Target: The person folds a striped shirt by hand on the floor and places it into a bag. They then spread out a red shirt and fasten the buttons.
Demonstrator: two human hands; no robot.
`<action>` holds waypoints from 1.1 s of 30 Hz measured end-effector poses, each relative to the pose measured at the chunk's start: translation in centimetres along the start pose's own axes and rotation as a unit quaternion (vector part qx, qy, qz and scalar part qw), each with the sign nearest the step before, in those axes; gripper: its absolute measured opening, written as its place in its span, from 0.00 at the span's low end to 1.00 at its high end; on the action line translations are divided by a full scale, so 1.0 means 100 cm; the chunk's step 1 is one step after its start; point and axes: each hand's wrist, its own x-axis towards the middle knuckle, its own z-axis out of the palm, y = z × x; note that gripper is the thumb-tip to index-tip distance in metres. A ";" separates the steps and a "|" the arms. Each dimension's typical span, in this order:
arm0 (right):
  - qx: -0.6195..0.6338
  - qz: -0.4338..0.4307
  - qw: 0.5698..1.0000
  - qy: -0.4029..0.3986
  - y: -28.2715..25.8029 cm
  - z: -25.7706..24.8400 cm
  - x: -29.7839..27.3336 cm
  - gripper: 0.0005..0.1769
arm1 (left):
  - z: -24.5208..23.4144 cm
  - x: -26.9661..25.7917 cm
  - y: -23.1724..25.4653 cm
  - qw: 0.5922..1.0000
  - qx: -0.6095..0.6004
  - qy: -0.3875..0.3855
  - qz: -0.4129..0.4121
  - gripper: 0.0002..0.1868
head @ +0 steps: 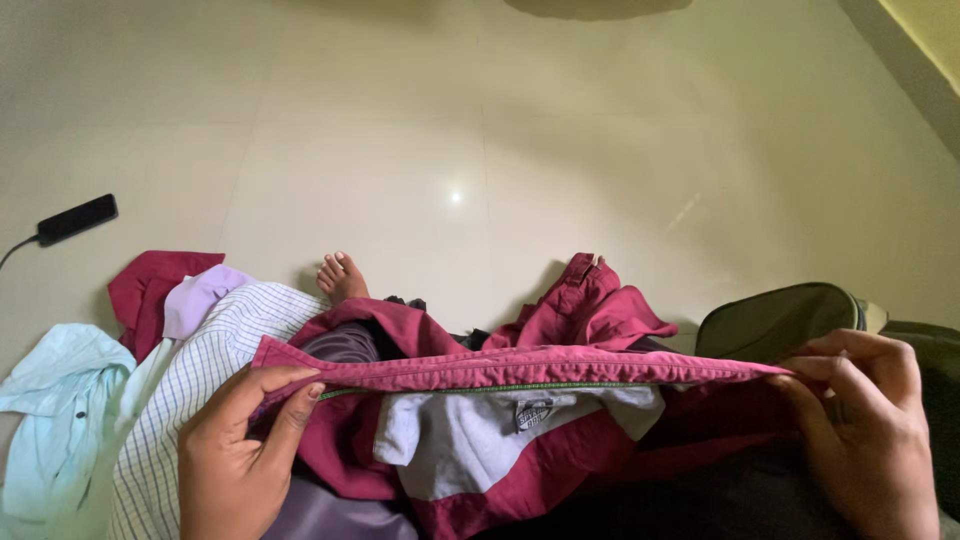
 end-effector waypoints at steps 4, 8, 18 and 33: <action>-0.026 0.006 0.998 -0.049 -0.012 -0.002 0.016 0.09 | 0.000 0.006 -0.007 1.000 0.024 0.000 -0.015 0.08; 0.051 0.073 0.990 -0.113 -0.022 -0.009 0.034 0.08 | -0.001 0.021 0.001 1.000 -0.008 0.000 -0.017 0.06; 0.086 -0.053 0.990 0.097 -0.015 0.017 0.121 0.07 | 0.026 0.091 0.035 0.965 0.055 0.137 0.217 0.07; 0.334 0.079 0.897 -0.279 -0.075 0.071 0.126 0.15 | 0.127 0.117 0.031 0.985 -0.068 -0.147 0.057 0.15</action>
